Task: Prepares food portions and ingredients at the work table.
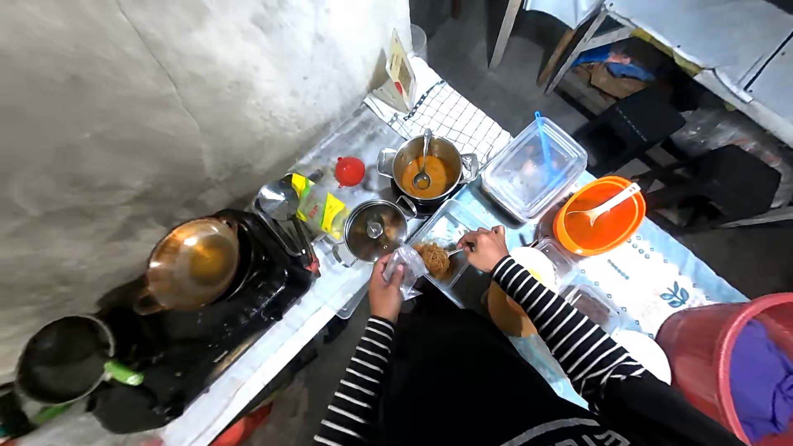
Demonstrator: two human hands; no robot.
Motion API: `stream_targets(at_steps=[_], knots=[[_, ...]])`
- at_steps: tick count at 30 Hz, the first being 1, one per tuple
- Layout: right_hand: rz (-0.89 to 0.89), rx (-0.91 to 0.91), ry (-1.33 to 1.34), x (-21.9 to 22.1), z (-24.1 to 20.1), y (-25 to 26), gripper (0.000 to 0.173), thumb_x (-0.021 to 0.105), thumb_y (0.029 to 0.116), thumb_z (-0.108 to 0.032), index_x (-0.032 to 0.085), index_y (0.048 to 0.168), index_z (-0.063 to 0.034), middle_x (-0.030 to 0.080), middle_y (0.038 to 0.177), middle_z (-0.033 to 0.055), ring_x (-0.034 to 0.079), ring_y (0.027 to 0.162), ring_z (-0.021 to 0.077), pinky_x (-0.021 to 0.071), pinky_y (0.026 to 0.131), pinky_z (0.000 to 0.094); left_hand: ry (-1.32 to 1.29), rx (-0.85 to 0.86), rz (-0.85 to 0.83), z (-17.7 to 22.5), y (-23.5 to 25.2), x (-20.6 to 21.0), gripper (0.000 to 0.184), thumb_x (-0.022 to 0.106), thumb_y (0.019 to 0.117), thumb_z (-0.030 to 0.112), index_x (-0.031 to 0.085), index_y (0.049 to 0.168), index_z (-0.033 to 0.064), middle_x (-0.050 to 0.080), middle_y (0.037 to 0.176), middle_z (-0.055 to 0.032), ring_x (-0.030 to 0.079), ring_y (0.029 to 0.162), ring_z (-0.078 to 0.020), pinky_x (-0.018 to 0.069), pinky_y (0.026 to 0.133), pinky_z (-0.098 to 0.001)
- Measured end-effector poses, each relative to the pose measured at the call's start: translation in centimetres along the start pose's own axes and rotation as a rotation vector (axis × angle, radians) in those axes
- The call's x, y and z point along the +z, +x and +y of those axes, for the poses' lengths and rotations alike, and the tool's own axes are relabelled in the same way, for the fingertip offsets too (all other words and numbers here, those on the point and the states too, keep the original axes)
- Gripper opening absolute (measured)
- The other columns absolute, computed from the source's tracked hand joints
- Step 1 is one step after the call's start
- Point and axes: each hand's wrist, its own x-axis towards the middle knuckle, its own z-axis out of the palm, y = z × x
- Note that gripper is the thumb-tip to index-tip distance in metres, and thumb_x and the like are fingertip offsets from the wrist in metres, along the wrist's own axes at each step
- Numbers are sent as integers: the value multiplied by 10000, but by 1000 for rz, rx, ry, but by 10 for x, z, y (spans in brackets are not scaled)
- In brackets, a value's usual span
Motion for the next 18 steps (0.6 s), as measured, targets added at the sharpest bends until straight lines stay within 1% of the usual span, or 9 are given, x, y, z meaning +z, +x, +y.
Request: stream_targets(at_steps=[3,6,10,14,18], knots=[[-8,9,3,3,1,-1,276,536,962,-305,777,1091,-266,754,1089,-32,642,1112,180,281,1105,567,-2,-7,18,-3,1,2,340,611,978,37,582,1310,-29,701,1159,-138,701,1019,-166,597,903,-345],[-11,31,11,0,0,-1,277,534,963,-323,780,1081,-274,756,1077,-35,643,1109,169,279,1109,552,1,3,33,-1,2,4,320,615,972,23,594,1289,-19,710,1136,-128,704,1009,-157,597,894,-335],[-26,63,50,-10,3,-3,271,545,968,-337,782,1081,-272,757,1050,-14,647,1094,180,271,1118,554,29,32,46,3,5,2,322,609,961,-1,602,1282,-23,712,1146,-125,702,1028,-162,593,908,-338],[-31,95,71,-23,4,-5,275,541,980,-352,778,1092,-271,756,1056,-4,650,1097,178,269,1128,558,103,51,-69,10,7,-3,373,621,955,2,598,1327,10,701,1212,-111,695,1067,-152,590,929,-338],[3,89,68,-36,-5,-11,274,537,980,-336,778,1093,-271,754,1056,-6,650,1097,175,266,1132,557,226,58,-130,20,10,6,395,638,943,18,613,1336,50,716,1198,-87,698,1076,-148,582,949,-354]])
